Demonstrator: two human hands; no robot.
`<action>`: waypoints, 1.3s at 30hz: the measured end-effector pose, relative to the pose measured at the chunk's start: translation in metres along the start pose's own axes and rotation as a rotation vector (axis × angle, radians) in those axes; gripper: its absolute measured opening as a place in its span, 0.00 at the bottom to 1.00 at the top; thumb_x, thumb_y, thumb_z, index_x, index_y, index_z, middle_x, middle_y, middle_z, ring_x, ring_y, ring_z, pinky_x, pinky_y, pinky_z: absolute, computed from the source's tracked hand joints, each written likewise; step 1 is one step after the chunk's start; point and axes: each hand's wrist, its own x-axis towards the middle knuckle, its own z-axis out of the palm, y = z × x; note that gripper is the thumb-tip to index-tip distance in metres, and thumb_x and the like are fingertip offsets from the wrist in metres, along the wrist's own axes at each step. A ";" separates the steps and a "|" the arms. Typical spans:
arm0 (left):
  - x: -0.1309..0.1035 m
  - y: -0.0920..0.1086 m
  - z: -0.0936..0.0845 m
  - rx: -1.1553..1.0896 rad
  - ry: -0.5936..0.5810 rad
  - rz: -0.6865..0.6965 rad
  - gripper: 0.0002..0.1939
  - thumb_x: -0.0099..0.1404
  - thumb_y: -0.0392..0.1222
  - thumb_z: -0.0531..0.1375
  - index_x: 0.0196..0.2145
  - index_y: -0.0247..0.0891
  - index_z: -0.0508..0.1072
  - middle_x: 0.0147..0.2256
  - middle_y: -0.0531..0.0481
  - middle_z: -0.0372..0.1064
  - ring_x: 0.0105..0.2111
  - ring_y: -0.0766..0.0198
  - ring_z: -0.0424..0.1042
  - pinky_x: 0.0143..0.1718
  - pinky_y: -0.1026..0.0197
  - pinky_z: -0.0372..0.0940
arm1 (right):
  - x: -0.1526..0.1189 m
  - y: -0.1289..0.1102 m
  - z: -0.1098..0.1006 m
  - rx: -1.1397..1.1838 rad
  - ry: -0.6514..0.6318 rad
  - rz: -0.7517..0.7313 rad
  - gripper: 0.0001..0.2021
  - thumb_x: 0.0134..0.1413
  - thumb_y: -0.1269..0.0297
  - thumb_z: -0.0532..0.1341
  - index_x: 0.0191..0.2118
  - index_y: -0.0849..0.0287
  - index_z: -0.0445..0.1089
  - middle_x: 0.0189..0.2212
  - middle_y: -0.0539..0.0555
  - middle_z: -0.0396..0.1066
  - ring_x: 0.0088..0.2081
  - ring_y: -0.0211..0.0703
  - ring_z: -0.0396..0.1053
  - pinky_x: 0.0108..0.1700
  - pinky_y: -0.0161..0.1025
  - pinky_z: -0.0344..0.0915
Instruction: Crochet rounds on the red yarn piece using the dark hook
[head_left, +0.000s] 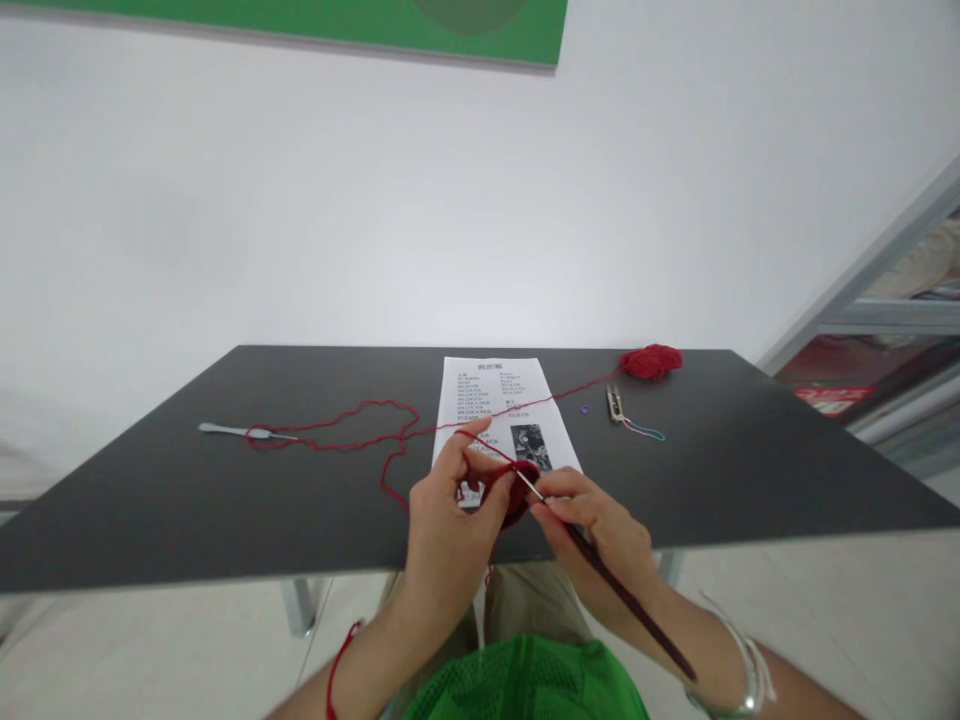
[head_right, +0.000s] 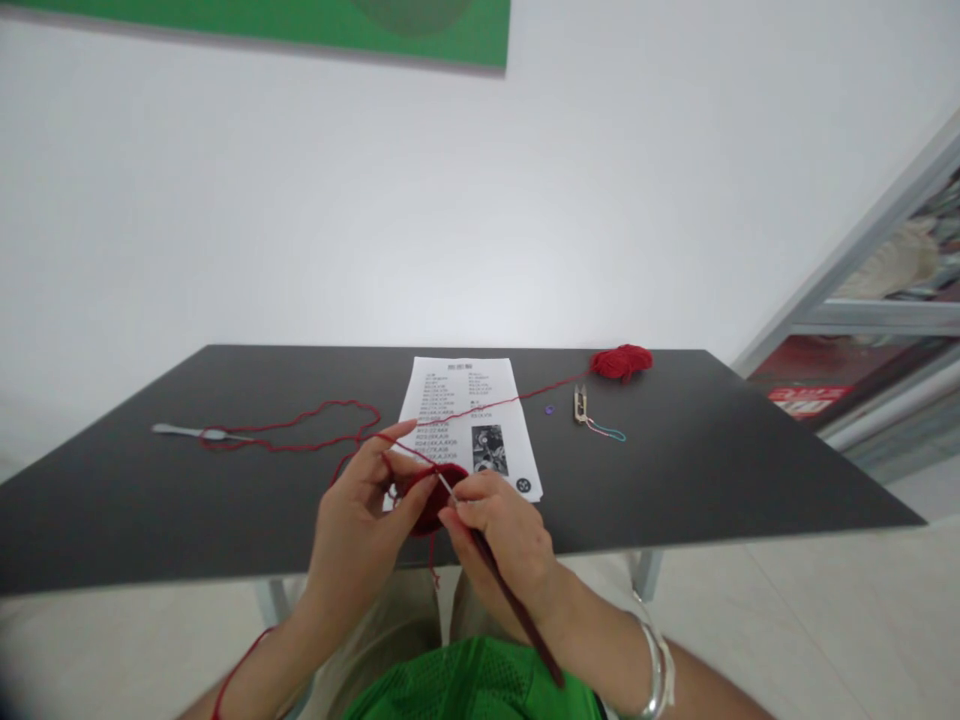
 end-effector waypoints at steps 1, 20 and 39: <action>0.000 -0.001 0.000 0.001 -0.007 -0.001 0.19 0.57 0.34 0.62 0.48 0.37 0.69 0.24 0.57 0.70 0.27 0.66 0.69 0.36 0.62 0.63 | 0.002 -0.002 -0.001 -0.005 0.012 -0.007 0.08 0.58 0.75 0.57 0.33 0.52 0.62 0.28 0.48 0.75 0.29 0.37 0.75 0.29 0.30 0.70; -0.002 0.005 0.001 -0.228 -0.133 -0.178 0.36 0.53 0.32 0.64 0.60 0.34 0.61 0.23 0.58 0.68 0.25 0.67 0.67 0.29 0.65 0.62 | -0.001 0.025 0.011 0.175 -0.023 -0.120 0.10 0.56 0.76 0.59 0.37 0.52 0.62 0.29 0.50 0.70 0.28 0.38 0.70 0.29 0.34 0.69; 0.004 -0.009 0.000 -0.165 -0.084 -0.083 0.37 0.56 0.33 0.61 0.63 0.37 0.58 0.26 0.58 0.66 0.28 0.67 0.66 0.34 0.64 0.62 | -0.008 0.014 0.014 0.646 0.092 0.449 0.05 0.56 0.73 0.60 0.32 0.55 0.65 0.31 0.49 0.69 0.26 0.35 0.68 0.27 0.33 0.67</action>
